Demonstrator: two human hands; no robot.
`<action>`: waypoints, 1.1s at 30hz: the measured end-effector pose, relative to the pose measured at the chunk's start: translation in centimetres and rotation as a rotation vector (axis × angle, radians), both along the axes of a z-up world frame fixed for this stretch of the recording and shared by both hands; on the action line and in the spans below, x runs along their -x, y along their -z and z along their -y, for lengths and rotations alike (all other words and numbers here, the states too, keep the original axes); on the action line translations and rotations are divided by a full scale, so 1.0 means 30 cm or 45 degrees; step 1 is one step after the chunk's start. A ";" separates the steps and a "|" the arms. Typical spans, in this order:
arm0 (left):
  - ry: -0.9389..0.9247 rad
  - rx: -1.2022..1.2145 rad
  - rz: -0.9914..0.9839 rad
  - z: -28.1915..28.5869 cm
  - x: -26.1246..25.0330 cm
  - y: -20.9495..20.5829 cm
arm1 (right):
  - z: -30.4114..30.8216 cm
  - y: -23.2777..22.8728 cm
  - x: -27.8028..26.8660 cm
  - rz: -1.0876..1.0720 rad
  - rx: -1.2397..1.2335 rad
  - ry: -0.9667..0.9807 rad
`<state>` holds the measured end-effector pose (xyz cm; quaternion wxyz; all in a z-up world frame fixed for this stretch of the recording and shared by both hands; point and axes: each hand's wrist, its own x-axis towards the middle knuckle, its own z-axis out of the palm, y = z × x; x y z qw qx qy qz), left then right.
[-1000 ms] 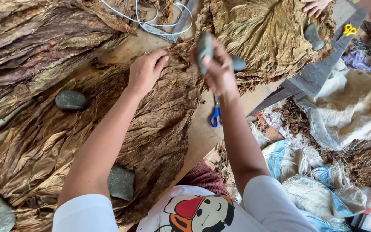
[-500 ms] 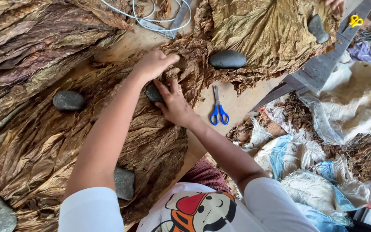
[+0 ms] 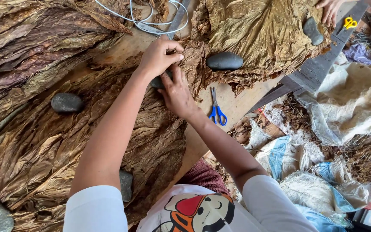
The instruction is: The person uses smooth stones to press and rub a large bundle of dried fibrous material on a wooden table. They repeatedly lift, shift, and smooth the fibers while another person works on a similar bundle nearby.
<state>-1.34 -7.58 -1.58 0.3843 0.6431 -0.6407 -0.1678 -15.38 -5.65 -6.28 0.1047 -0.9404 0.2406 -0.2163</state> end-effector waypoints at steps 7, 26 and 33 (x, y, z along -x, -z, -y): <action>-0.177 0.036 0.055 -0.011 -0.047 0.054 | 0.136 0.097 -0.058 0.016 -0.091 0.179; -0.435 -0.254 0.105 -0.108 -0.165 0.191 | 0.203 -0.130 0.032 0.482 -0.722 0.329; -0.519 -0.260 0.240 -0.100 -0.153 0.175 | 0.168 0.032 -0.081 0.324 -0.571 0.133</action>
